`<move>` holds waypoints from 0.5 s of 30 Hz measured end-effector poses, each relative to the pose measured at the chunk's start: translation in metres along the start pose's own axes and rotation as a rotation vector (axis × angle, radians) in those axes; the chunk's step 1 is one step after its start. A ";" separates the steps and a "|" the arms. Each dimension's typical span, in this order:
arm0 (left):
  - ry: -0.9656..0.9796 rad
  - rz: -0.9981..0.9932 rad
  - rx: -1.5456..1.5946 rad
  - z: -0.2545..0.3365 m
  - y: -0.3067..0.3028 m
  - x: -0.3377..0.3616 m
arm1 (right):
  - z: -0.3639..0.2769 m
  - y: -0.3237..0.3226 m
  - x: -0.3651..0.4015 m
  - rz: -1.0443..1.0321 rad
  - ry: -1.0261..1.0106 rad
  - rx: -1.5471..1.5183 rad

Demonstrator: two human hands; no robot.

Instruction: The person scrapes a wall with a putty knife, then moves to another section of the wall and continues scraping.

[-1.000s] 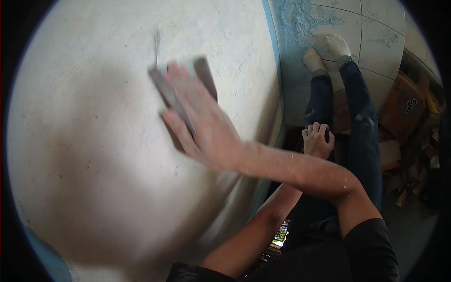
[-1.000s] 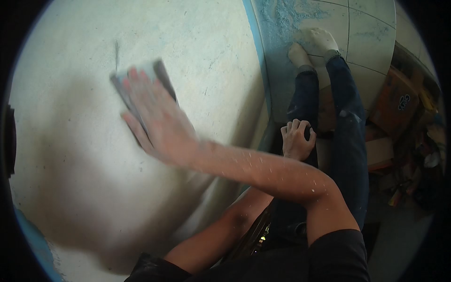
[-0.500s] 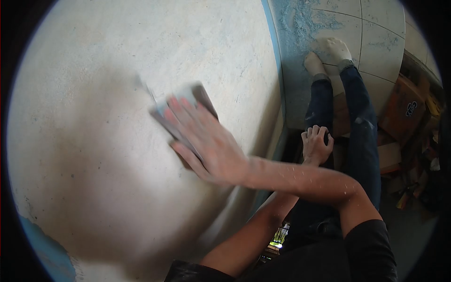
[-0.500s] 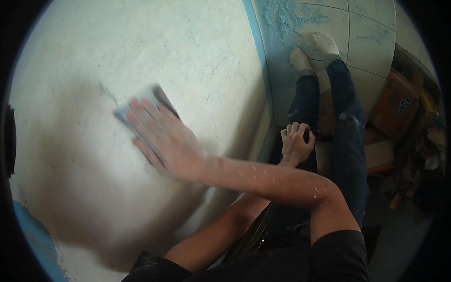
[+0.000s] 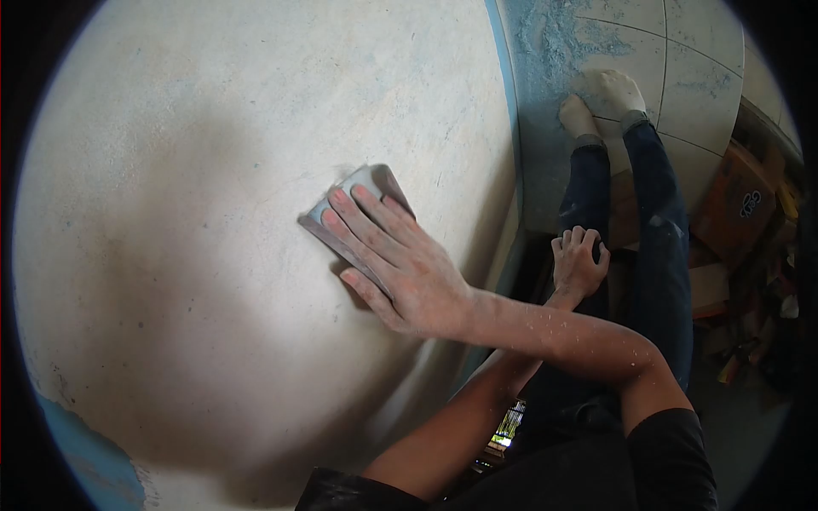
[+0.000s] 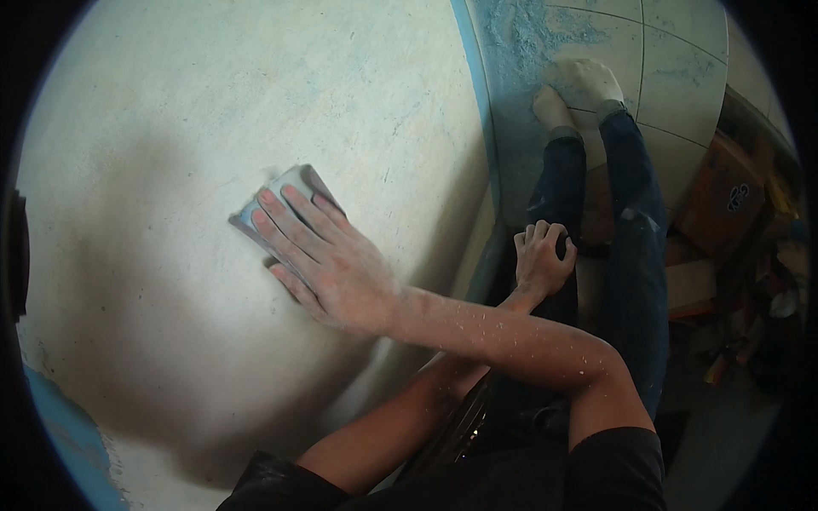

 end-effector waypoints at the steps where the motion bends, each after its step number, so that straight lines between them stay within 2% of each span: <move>1: -0.005 -0.002 -0.003 -0.001 0.004 0.001 | 0.001 -0.004 -0.004 -0.003 -0.037 0.042; 4: -0.006 -0.009 0.000 -0.002 0.006 0.000 | 0.007 -0.010 -0.044 0.100 -0.016 0.089; 7: -0.010 -0.007 -0.003 -0.004 0.007 0.003 | 0.003 -0.004 -0.044 0.131 0.036 0.024; 11: -0.003 -0.020 0.000 -0.005 0.007 0.002 | -0.005 0.000 -0.008 0.017 0.003 0.007; 15: -0.008 -0.003 0.004 -0.004 0.007 0.001 | -0.002 -0.006 -0.049 0.119 -0.021 -0.002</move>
Point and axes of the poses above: each hand's wrist, its own x-axis away from the middle knuckle, its own y-axis out of the palm, z = x × y, the point moved 2 cm from there along -x, towards the middle knuckle, and after that the axes turned 10 degrees about -x, right-handed, at the moved point
